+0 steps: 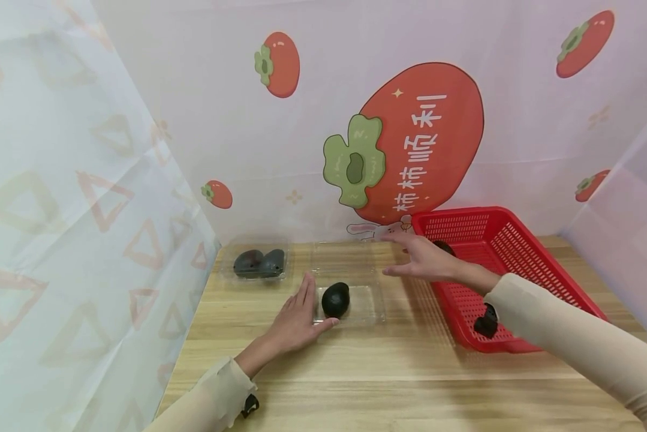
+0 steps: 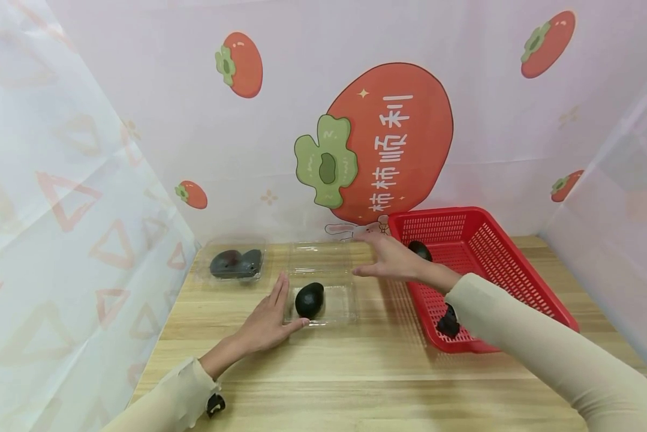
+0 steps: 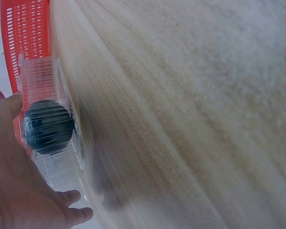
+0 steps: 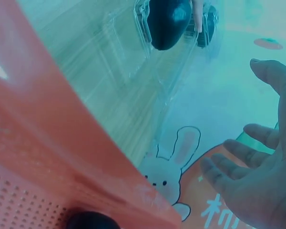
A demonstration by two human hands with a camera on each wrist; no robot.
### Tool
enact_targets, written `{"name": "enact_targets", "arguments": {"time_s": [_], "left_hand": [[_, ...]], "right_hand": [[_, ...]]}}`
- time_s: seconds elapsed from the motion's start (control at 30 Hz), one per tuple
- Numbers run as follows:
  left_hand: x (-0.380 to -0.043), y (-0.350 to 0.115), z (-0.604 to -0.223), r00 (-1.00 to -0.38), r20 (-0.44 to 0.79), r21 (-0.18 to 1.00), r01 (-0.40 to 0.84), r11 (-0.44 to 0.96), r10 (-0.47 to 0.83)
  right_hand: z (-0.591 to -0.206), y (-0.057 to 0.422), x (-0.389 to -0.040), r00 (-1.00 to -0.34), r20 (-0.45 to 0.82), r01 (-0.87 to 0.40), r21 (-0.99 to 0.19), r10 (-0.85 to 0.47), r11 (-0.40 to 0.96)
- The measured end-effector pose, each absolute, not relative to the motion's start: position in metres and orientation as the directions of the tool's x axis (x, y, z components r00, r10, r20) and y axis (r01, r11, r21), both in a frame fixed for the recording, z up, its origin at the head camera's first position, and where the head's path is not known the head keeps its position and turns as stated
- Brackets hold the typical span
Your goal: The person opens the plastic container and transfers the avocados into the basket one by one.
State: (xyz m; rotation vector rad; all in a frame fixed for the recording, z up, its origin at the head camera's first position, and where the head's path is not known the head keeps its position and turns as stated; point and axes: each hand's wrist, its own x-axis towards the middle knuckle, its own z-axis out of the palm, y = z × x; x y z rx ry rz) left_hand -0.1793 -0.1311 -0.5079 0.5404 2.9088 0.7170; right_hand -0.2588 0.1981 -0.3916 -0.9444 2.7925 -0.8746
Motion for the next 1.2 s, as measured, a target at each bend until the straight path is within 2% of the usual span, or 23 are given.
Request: {"name": "enact_targets", "arguments": {"time_s": [0.47, 0.73, 1.2], "left_hand": [[-0.179, -0.131, -0.507, -0.934, -0.010, 0.463, 0.313, 0.830, 0.358], [-0.180, -0.131, -0.508, -0.933, -0.011, 0.464, 0.313, 0.829, 0.358], [-0.180, -0.132, -0.507, -0.932, -0.024, 0.471, 0.308, 0.827, 0.361]], "right_hand": [[-0.398, 0.176, -0.250, -0.764, 0.117, -0.575, -0.567, -0.634, 0.589], [-0.404, 0.165, -0.245, -0.765, 0.105, -0.585, -0.528, -0.635, 0.616], [-0.411, 0.148, -0.240, -0.760, 0.053, -0.569, -0.536, -0.648, 0.623]]}}
